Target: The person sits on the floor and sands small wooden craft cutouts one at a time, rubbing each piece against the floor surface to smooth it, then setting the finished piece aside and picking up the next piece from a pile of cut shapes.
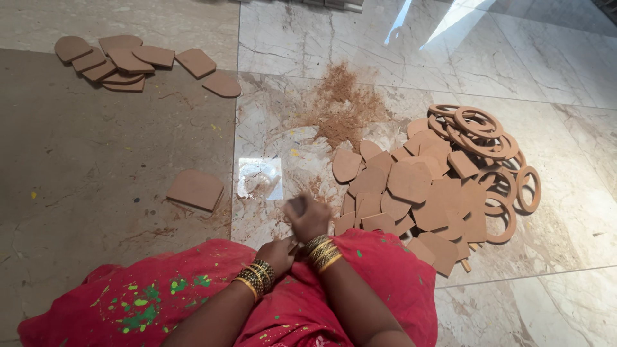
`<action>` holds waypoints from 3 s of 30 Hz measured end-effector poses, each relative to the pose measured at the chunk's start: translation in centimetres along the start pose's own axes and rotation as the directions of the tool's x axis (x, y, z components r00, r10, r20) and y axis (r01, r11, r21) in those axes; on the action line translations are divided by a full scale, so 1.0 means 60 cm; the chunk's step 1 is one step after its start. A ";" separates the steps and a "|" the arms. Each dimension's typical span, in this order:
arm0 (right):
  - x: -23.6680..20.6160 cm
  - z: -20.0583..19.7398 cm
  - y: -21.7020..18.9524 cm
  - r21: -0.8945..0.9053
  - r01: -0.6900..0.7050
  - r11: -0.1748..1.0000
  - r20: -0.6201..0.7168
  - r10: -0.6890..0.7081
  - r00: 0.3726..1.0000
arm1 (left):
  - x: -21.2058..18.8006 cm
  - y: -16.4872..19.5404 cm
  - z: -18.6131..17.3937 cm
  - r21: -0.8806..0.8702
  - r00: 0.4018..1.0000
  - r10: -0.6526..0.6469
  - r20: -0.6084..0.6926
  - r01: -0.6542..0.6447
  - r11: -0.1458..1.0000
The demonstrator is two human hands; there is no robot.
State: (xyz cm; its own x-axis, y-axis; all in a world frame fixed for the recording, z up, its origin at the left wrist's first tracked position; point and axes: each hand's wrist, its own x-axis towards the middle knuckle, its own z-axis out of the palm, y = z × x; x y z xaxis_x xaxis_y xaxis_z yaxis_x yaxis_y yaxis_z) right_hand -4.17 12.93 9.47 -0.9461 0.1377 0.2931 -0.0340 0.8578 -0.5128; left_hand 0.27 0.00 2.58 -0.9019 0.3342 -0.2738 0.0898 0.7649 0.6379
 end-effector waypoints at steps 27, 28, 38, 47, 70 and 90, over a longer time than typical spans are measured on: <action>-0.016 0.022 0.007 0.054 0.079 0.995 0.022 -0.081 0.997 | -0.011 0.018 -0.024 -0.011 0.999 0.008 0.042 -0.008 1.000; -0.004 0.015 0.018 0.022 -0.016 1.000 0.034 0.015 0.999 | -0.019 0.019 -0.022 -0.043 0.999 -0.005 0.034 0.007 0.999; -0.026 0.028 0.017 0.070 0.118 0.990 -0.014 -0.118 0.993 | 0.006 0.010 -0.009 0.058 0.997 0.043 0.064 -0.047 0.997; 0.051 -0.011 0.048 -0.084 -0.238 0.968 0.011 0.240 0.971 | -0.013 0.021 -0.025 -0.051 0.999 0.034 -0.008 -0.034 0.998; 0.004 0.031 0.069 0.217 -0.379 0.900 0.131 0.358 0.925 | -0.017 0.004 -0.012 -0.094 0.994 -0.086 0.071 0.092 0.991; 0.023 0.082 0.087 0.635 -0.301 0.712 0.049 0.352 0.935 | -0.026 0.046 -0.073 -0.275 0.998 0.045 0.050 -0.030 0.961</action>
State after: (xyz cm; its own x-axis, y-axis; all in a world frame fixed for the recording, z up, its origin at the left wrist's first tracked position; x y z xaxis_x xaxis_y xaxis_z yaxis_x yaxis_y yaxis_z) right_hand -7.21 15.15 3.25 -0.9123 0.4060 0.0537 0.0565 0.2547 -0.9654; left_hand 0.09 -0.82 7.91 -0.8745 0.3958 -0.2803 -0.0031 0.5734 0.8193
